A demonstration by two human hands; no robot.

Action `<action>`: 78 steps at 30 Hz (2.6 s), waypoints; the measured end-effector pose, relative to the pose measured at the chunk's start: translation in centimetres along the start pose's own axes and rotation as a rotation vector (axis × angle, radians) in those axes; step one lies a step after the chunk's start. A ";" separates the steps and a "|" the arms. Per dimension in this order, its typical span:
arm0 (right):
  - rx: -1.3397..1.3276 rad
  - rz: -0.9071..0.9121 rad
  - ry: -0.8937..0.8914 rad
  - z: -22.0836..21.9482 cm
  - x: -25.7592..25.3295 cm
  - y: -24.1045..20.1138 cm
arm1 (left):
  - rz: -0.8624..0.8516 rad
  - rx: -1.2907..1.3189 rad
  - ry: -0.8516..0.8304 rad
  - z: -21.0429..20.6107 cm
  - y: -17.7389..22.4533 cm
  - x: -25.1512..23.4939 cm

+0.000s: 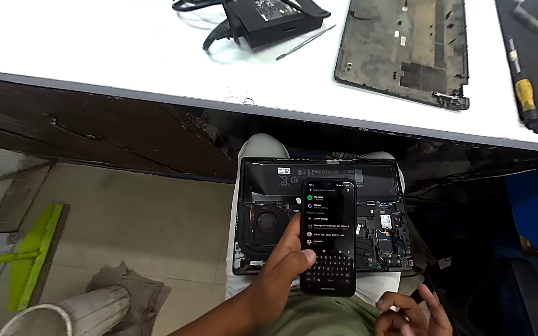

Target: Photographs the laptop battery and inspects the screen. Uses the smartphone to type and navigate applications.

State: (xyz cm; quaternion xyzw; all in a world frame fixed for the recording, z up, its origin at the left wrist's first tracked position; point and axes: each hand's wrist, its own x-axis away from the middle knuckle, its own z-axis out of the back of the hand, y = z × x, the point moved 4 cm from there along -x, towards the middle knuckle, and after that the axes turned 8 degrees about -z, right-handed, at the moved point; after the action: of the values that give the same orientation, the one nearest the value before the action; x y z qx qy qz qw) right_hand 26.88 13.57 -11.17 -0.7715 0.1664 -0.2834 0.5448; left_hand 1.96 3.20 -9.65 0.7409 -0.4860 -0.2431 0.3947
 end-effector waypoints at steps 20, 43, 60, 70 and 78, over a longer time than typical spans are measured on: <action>-0.153 -0.220 -0.248 -8.3 -8.5 -4.0 | 0.024 -0.285 -0.043 -0.3 1.0 0.8; -0.151 -0.157 -0.169 -8.9 -8.1 -4.2 | 0.051 -0.195 -0.186 -0.2 1.6 0.7; -0.065 -0.102 -0.240 -9.0 -7.7 -3.6 | -0.102 -0.414 0.077 -0.3 2.8 -0.5; 0.064 -0.047 -0.257 -9.3 -7.3 -3.4 | -0.146 -0.395 0.208 -0.2 3.8 -1.2; -0.081 -0.120 -0.334 -9.3 -7.5 -3.5 | -0.107 -0.366 0.197 0.0 3.8 -1.2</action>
State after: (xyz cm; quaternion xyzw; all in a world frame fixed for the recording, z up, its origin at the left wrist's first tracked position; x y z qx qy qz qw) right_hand 15.08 12.11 -7.55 -0.8377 0.0386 -0.1763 0.5154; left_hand -0.56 3.52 -6.50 0.7017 -0.3529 -0.2743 0.5548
